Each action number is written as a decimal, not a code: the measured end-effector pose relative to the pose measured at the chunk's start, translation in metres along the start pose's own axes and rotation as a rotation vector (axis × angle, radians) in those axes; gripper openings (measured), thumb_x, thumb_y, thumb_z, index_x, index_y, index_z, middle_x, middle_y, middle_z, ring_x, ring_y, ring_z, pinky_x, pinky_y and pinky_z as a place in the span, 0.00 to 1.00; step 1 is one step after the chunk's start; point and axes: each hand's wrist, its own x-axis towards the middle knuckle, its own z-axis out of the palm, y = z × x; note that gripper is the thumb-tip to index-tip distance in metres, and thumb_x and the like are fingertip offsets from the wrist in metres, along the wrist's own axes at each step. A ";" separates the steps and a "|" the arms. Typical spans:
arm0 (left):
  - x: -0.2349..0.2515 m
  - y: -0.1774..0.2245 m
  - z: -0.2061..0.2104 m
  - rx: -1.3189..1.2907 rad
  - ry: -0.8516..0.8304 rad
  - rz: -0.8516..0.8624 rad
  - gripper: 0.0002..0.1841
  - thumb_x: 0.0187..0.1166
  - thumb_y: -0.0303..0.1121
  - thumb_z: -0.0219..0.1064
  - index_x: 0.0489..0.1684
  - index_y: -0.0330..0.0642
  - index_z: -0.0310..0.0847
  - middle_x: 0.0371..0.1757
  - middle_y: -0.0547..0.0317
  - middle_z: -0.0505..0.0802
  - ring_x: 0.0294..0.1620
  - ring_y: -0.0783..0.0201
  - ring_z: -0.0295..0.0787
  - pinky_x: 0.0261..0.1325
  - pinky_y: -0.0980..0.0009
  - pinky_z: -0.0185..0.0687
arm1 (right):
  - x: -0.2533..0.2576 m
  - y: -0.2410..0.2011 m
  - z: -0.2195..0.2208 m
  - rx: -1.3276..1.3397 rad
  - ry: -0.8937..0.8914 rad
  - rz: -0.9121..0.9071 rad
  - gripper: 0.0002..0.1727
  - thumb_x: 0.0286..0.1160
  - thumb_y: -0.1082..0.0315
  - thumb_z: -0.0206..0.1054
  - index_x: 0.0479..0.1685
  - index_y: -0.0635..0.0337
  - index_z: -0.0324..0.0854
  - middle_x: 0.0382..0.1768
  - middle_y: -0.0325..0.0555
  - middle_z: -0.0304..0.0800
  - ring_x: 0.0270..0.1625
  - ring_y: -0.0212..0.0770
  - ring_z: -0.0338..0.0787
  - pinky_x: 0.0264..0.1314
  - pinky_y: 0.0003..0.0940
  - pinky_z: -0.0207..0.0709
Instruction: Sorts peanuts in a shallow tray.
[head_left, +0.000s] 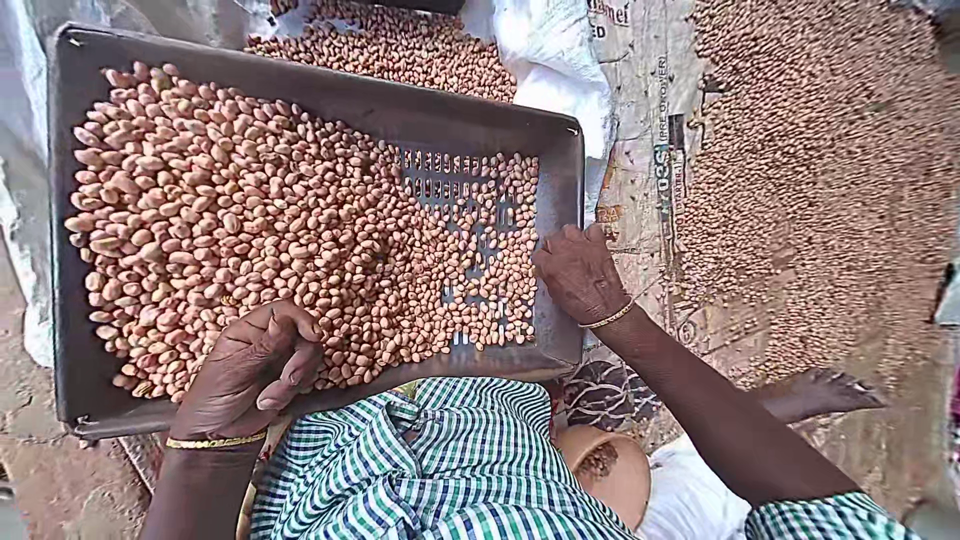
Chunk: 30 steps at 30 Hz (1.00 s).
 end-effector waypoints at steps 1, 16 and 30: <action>0.000 0.000 0.000 -0.001 -0.002 0.010 0.12 0.86 0.39 0.62 0.47 0.45 0.91 0.23 0.71 0.90 0.18 0.85 0.82 0.21 0.92 0.75 | 0.003 0.000 0.002 0.002 -0.013 0.001 0.05 0.70 0.82 0.67 0.31 0.74 0.88 0.35 0.68 0.87 0.45 0.70 0.88 0.47 0.63 0.70; -0.002 0.001 0.004 0.156 -0.174 -0.210 0.24 0.88 0.51 0.55 0.36 0.48 0.95 0.20 0.75 0.91 0.14 0.90 0.77 0.17 0.94 0.69 | -0.022 -0.014 0.008 0.192 0.280 0.061 0.04 0.68 0.75 0.72 0.32 0.64 0.93 0.35 0.63 0.89 0.42 0.69 0.86 0.43 0.63 0.67; 0.003 -0.002 0.001 0.116 -0.175 -0.271 0.25 0.84 0.53 0.62 0.58 0.41 0.91 0.27 0.70 0.91 0.15 0.87 0.76 0.18 0.93 0.69 | -0.017 -0.088 -0.043 0.846 0.421 0.010 0.11 0.69 0.63 0.76 0.42 0.61 0.94 0.37 0.46 0.91 0.41 0.36 0.86 0.48 0.33 0.76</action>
